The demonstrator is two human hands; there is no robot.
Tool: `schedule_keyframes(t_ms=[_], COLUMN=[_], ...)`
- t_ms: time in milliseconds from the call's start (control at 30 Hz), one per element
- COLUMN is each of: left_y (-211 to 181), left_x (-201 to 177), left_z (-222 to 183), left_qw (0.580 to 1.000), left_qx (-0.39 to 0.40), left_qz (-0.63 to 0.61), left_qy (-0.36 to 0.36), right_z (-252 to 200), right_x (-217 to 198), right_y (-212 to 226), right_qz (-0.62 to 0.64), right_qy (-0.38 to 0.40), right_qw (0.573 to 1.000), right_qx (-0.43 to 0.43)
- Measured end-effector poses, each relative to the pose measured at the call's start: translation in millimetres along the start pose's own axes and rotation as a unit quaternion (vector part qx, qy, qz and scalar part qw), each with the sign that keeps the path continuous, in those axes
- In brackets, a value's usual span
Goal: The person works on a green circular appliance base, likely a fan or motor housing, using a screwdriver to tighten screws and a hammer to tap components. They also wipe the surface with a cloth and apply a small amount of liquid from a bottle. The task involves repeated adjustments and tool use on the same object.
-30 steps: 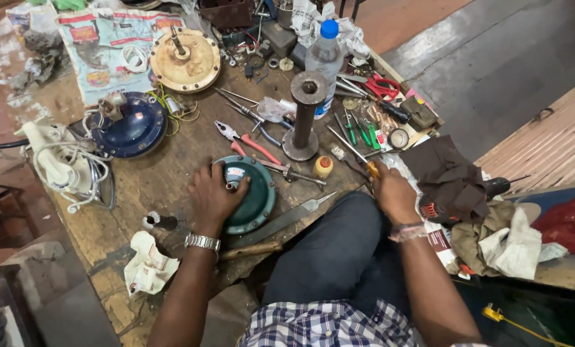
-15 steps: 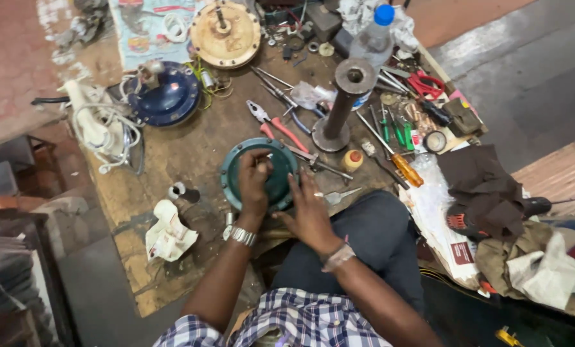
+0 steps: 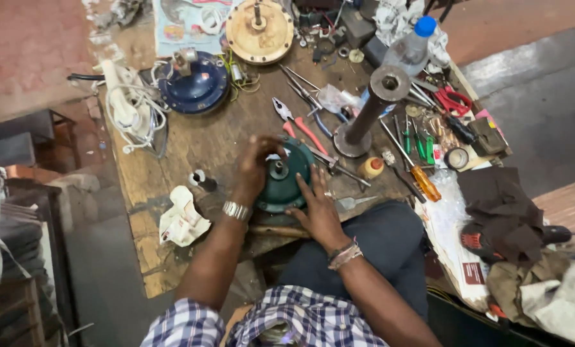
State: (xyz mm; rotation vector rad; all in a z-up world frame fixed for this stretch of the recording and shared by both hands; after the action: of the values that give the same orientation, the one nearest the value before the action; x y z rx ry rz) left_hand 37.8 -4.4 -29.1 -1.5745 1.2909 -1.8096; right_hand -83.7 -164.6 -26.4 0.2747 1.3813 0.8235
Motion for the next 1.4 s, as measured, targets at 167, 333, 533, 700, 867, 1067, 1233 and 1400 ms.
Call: schedule_keyframes(t_ms=[167,333,533,700,867,1067,1233,1400], left_y=[0.9,-14.8,-17.4,-25.8,-29.7,-24.9,-20.9,-10.6], left_x=[16.6,25.4,9.8,9.8,9.1,13.1,16.5,16.3], left_z=[-57.9,-87.9,-92.0,-50.7,-29.0,-36.1,-51.8,-58.8], left_qw=[0.931,0.766,0.712,0.641,0.66,0.653,0.674,0.666], left_qx=[0.152,0.203,0.143,0.069,0.005,-0.091,-0.062,0.035], left_qz=[0.213,0.548,0.668,0.761,0.751,0.74,0.71,0.713], left_qy=[-0.255,-0.268,-0.162,-0.068,-0.028,-0.133,-0.191,-0.215], right_z=[-8.7,-32.7,-42.0,-36.0,-42.5,-90.2,-81.7,-40.6], right_x=[-5.2,-13.1,7.9,25.0,16.7,-50.2,-76.8,-114.5], right_y=[6.3,24.4,37.6,45.2,59.3,41.4,32.9,41.6], right_qz=[-0.031,-0.103,-0.186,-0.212,-0.09,0.152,0.172,0.105], right_qy=[-0.058,-0.018,0.103,0.102,0.133,0.068,-0.133,-0.153], right_qw=[0.997,0.995,0.962,0.945,0.976,0.985,0.967,0.98], right_qx=[-0.035,-0.002,-0.171,-0.228,-0.145,0.034,0.131,0.077])
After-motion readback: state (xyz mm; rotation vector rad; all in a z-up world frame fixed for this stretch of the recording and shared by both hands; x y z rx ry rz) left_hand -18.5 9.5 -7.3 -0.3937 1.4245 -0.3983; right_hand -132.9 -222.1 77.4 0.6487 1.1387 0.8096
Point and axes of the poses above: each hand's wrist, its own z-axis towards the middle knuckle, its own x-axis out of the palm, y = z × x, the point moved 3 cm from there along z, towards the middle knuckle, and after that the axes turned 11 degrees about -x, right-handed, at the moved point
